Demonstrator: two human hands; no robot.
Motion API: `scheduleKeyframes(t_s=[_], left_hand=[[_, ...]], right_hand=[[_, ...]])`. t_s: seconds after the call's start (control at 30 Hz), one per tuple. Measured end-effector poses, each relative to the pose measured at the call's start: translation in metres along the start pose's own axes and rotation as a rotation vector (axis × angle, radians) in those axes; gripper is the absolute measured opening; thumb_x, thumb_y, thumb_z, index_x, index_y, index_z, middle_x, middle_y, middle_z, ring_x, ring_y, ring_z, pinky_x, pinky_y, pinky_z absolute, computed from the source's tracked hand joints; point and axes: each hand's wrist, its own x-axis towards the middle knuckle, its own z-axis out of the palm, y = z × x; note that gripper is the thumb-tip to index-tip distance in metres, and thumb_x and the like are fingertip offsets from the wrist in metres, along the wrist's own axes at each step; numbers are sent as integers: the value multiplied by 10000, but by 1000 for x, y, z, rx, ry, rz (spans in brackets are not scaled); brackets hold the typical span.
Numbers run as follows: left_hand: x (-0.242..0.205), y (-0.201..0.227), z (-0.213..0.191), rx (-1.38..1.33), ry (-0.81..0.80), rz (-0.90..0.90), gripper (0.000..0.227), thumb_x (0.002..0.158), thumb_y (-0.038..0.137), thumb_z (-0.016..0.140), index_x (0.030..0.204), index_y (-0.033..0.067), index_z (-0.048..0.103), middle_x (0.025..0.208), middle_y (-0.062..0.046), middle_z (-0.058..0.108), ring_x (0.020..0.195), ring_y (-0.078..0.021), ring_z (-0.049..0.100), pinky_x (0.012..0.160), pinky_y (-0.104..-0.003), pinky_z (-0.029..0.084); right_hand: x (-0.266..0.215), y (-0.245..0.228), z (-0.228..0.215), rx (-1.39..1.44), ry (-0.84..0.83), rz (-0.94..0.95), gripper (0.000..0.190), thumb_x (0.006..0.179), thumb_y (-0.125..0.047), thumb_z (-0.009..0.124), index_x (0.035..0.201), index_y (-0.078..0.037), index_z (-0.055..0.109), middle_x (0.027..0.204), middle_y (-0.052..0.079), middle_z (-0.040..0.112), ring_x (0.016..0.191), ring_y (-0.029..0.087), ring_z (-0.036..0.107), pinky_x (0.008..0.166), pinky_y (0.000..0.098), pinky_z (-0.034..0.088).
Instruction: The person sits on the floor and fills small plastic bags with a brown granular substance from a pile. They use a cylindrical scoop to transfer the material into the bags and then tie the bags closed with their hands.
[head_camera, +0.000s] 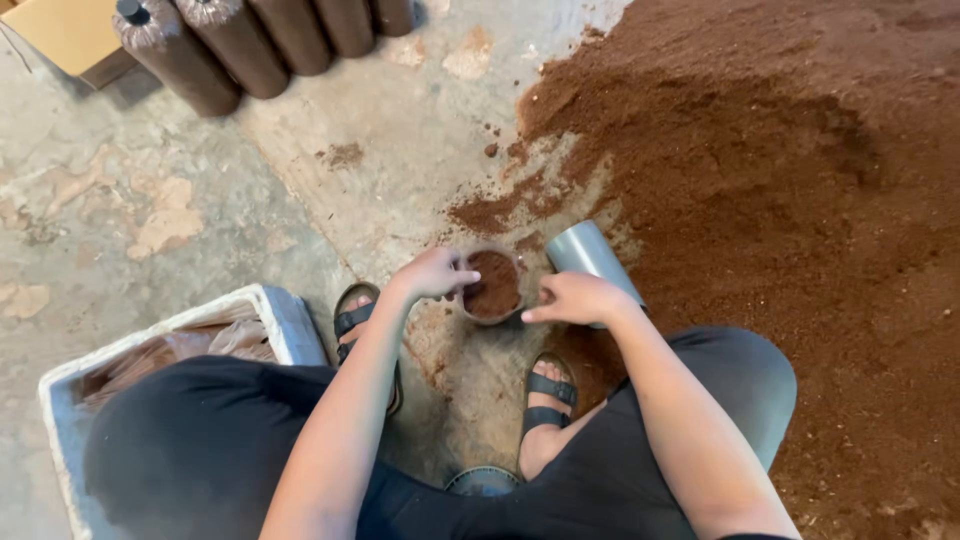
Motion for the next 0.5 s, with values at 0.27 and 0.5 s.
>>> scheduleKeyframes(t_s=[0.27, 0.5], left_hand=[[-13, -21, -16, 156, 62, 81, 599, 839, -23, 806, 1370, 33, 535, 1144, -256, 723, 1109, -410, 722, 997, -498, 564], [47, -47, 48, 479, 245, 387, 187, 917, 198, 815, 1041, 137, 689, 1270, -122, 630, 1264, -397, 638, 1023, -483, 576]], right_hand=[[65, 41, 39, 114, 86, -44, 1329, 650, -576, 998, 1615, -58, 244, 1654, 299, 387, 1542, 455, 392, 1271, 577, 357], [116, 39, 81, 141, 461, -401, 1621, 441, -652, 1040, 1691, -59, 196, 1651, 292, 365, 1528, 466, 383, 1265, 573, 346]])
